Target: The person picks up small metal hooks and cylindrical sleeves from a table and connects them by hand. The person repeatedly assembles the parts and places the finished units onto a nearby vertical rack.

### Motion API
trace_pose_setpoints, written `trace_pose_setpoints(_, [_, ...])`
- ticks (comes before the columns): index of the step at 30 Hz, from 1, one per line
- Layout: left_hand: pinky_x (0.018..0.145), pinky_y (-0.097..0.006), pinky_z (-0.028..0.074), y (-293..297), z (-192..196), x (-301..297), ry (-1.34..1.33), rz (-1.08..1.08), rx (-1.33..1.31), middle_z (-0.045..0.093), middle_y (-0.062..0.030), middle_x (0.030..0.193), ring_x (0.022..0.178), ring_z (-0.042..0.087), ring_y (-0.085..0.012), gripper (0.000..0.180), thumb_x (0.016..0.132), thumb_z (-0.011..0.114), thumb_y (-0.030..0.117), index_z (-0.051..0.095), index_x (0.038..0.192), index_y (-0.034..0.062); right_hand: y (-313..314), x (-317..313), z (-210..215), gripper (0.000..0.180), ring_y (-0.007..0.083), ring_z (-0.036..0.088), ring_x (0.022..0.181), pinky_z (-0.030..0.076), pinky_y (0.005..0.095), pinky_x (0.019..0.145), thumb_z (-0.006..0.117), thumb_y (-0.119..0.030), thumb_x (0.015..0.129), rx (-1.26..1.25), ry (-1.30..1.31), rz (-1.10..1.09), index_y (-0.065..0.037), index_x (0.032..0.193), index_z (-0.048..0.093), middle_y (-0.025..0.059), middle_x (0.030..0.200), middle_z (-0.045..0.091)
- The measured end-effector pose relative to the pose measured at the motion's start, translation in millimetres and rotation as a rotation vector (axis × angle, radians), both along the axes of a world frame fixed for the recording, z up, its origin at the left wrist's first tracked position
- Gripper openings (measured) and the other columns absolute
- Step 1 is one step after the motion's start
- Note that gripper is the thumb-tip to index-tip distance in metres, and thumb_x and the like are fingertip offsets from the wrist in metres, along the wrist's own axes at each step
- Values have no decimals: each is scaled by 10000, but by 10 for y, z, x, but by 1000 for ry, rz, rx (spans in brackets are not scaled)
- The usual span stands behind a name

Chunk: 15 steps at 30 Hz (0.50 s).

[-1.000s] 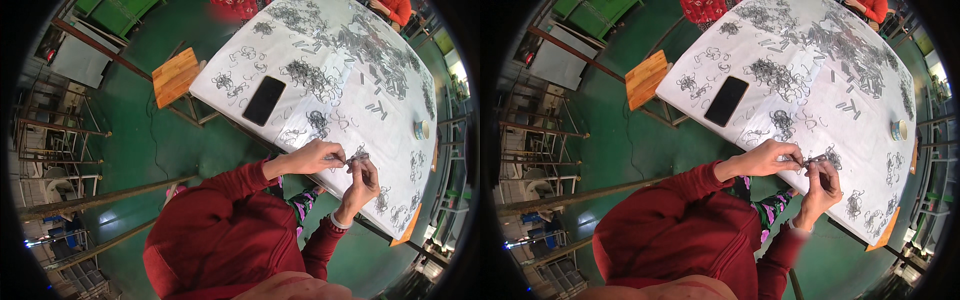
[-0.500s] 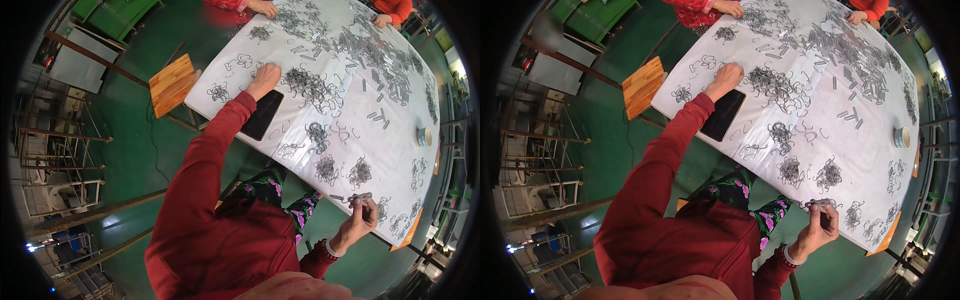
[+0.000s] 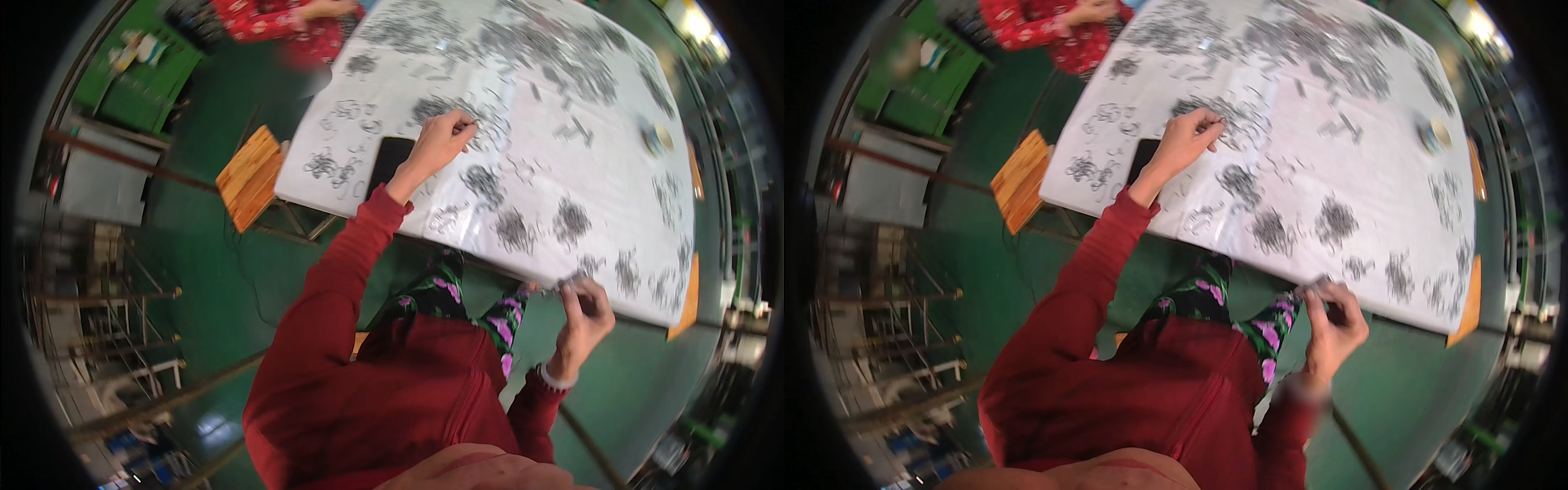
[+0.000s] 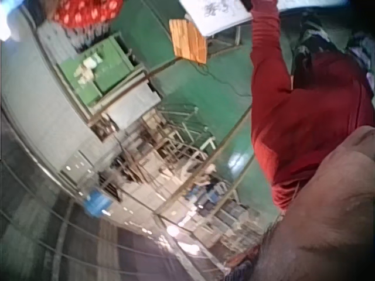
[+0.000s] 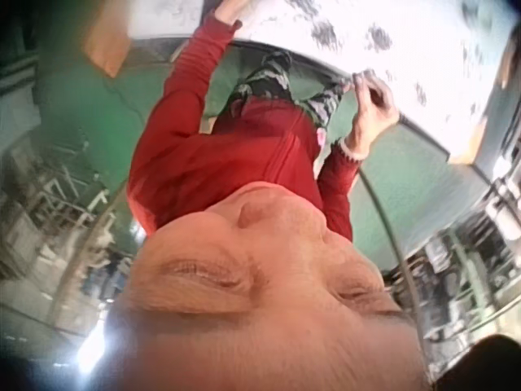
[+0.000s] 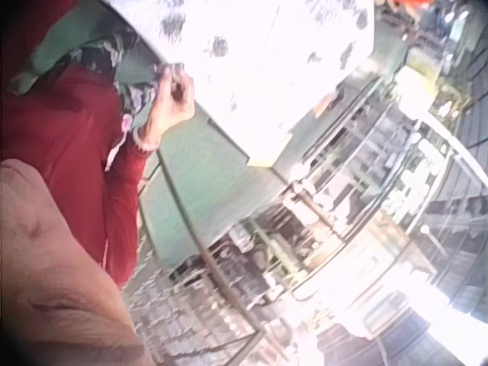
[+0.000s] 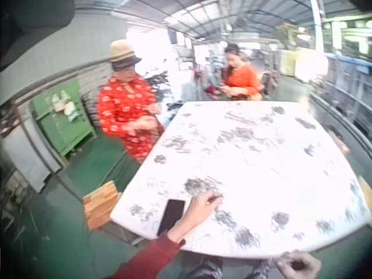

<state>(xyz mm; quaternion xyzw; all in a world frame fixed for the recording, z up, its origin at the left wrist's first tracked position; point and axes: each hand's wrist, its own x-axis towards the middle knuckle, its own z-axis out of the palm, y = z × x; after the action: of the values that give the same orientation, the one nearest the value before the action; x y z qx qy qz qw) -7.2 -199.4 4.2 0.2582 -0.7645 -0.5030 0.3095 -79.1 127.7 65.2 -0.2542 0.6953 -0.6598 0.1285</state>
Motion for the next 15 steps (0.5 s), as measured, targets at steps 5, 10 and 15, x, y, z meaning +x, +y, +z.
trace_pose_setpoints(5, [644,-250,500,1278,393,-30,168,-556,563,622,-67,769,686,586,-114,150,848,623,86,616,902,-54,161,78,-82,148,84,555,701,454,206,665,667,111,708,7,-93,-20,75,844,620,52,767,623])
trace_pose_setpoints(10, [801,-252,474,1916,453,0,218,-713,615,595,-63,944,882,561,-110,89,814,638,10,620,897,-17,314,104,-248,147,78,572,697,457,200,641,674,91,725,-96,-197,-48,58,865,641,45,788,640])
trace_pose_setpoints(15, [813,-271,454,2056,399,-21,221,-626,102,580,-68,954,900,566,-143,99,776,679,30,613,847,13,364,167,-281,124,71,566,689,451,198,629,673,73,722,-55,-112,-109,43,838,639,34,773,634])
